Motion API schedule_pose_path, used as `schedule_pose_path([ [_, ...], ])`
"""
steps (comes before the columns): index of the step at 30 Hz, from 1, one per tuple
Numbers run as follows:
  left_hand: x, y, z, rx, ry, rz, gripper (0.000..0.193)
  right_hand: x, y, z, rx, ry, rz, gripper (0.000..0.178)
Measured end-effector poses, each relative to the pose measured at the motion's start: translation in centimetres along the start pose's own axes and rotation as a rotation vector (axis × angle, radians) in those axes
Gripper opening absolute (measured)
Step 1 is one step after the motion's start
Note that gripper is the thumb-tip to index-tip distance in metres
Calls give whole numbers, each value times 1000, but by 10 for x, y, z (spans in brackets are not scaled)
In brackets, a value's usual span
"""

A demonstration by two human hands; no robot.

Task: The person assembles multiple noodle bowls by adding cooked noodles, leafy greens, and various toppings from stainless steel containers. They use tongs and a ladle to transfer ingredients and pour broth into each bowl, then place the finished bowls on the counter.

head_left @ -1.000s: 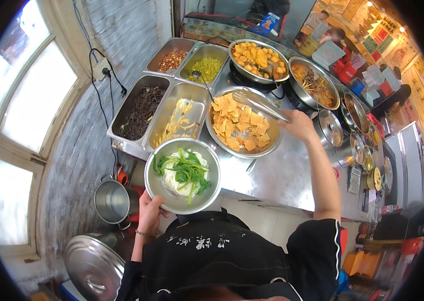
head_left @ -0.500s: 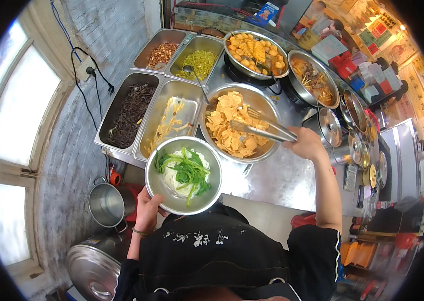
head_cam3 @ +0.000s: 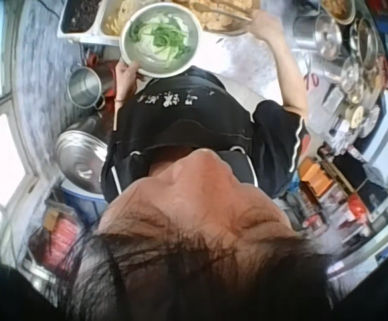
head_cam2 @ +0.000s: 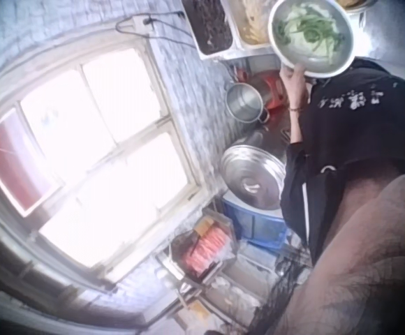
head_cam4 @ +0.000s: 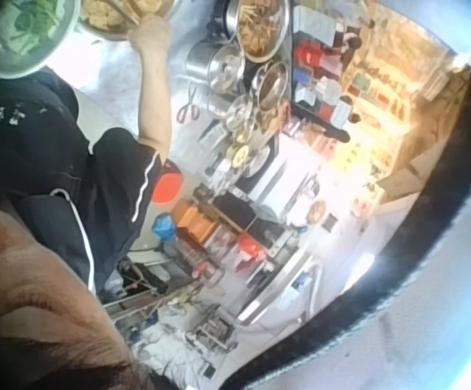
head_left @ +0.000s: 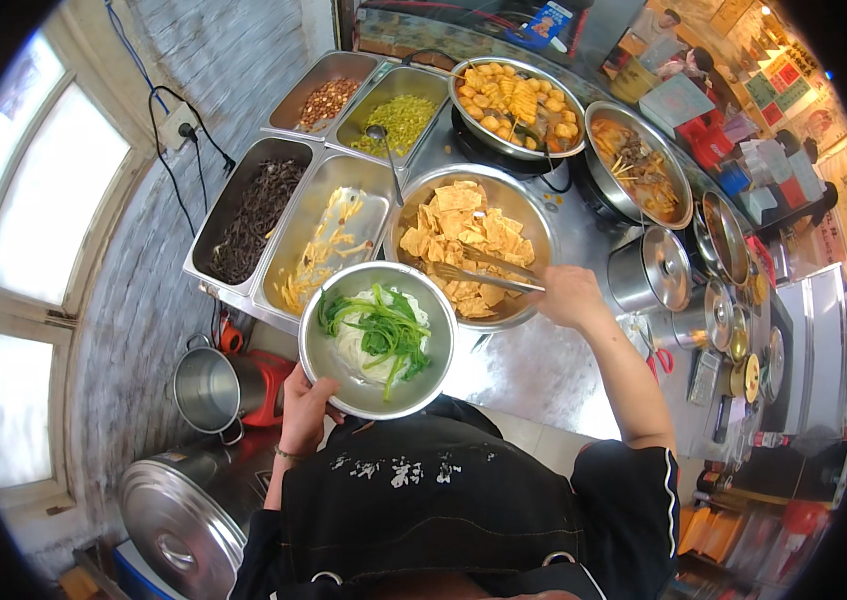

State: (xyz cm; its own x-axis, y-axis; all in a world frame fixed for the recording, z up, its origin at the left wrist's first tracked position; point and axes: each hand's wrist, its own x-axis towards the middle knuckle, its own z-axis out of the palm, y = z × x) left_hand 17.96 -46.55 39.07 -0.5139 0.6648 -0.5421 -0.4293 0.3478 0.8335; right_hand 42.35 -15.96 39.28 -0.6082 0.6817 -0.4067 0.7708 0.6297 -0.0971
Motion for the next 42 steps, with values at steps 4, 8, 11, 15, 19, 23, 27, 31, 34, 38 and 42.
schedule_pose_path([
  [4, -3, 2, 7, 15, 32, 0, 37, 5, -8, 20, -5, 23, -14, 29],
  [8, -2, 3, 9, 22, 70, 7, 37, 0, -5, 14, 40, -6, -4, 31],
  [11, 0, 5, 7, 23, 91, 4, 36, -8, 9, 15, 96, 60, -1, 27],
  [15, 6, 10, 6, 21, 82, 14, 32, -26, 25, 10, 201, 123, 5, 29],
  [19, 18, 13, 10, 5, 44, 29, 32, -64, 27, -38, 277, 180, 34, 30],
  [23, 30, 12, 14, -2, 13, 39, 31, -95, 7, -79, 337, 167, -48, 36],
  [27, 42, 10, 20, -15, -39, 33, 30, -104, -14, -78, 324, 140, -162, 47],
  [31, 42, 6, 14, -72, -31, 28, 30, -109, 9, -82, 527, 130, -12, 38],
  [34, 43, 3, 8, -66, -7, 21, 31, -94, 24, -74, 351, 70, 99, 30],
  [38, 39, 8, 4, -47, 11, 15, 33, -52, 27, -12, 181, 0, 135, 27],
  [42, 34, 11, 0, -46, 37, 14, 33, -26, 20, 13, 282, -85, 129, 29],
])
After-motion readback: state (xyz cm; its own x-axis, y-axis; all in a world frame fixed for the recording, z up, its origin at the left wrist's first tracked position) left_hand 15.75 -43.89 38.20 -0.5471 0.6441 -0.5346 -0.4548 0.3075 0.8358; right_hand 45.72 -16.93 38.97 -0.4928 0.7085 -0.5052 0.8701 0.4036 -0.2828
